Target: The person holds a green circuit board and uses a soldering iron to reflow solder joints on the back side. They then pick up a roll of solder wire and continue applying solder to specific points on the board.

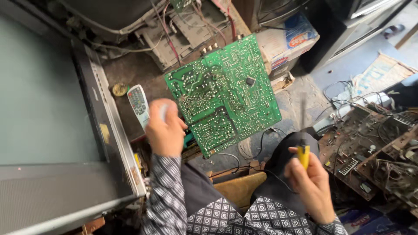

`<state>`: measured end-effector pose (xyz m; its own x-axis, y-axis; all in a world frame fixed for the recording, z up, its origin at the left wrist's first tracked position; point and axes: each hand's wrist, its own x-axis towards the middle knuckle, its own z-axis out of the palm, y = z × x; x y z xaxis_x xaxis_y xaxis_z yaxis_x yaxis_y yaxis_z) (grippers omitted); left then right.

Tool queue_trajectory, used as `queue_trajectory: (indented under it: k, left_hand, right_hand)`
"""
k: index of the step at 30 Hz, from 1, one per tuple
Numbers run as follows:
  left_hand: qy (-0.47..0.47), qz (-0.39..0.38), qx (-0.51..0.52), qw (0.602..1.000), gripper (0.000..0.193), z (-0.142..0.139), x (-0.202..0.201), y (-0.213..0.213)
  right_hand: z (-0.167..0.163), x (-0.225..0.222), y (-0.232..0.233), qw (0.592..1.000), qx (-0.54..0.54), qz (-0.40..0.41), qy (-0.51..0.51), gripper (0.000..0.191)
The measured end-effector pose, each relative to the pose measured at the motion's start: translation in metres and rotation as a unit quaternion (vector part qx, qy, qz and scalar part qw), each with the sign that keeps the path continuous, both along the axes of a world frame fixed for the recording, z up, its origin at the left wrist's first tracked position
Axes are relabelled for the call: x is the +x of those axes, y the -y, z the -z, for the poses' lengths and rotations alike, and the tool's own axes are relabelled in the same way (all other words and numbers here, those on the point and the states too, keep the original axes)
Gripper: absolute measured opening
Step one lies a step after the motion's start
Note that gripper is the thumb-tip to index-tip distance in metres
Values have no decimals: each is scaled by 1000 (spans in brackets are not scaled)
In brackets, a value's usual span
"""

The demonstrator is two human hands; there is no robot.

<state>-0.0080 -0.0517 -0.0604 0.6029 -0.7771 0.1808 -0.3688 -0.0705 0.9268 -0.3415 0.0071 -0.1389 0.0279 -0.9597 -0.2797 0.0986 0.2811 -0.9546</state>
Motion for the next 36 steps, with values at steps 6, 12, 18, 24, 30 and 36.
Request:
queue_trajectory:
  k: [6, 12, 18, 24, 30, 36]
  left_hand:
    - [74, 87, -40, 993, 10, 15, -47, 6]
    - [132, 103, -48, 985, 12, 13, -47, 30]
    - [166, 146, -42, 974, 14, -22, -17, 50]
    - [190, 183, -37, 964, 11, -44, -4, 59]
    - [219, 187, -21, 957, 14, -45, 0, 60]
    - [310, 227, -68, 921, 16, -49, 11, 64]
  right_hand:
    - [-10, 25, 9, 997, -26, -48, -62, 36]
    - [-19, 35, 15, 971, -135, -46, -193, 40]
    - [-16, 49, 9, 993, -84, -29, -81, 44]
    - [-6, 64, 9, 999, -44, 3, 6, 52]
    - [-9, 63, 18, 998, -62, 4, 27, 48]
    - [-15, 65, 12, 996, -63, -18, -64, 48]
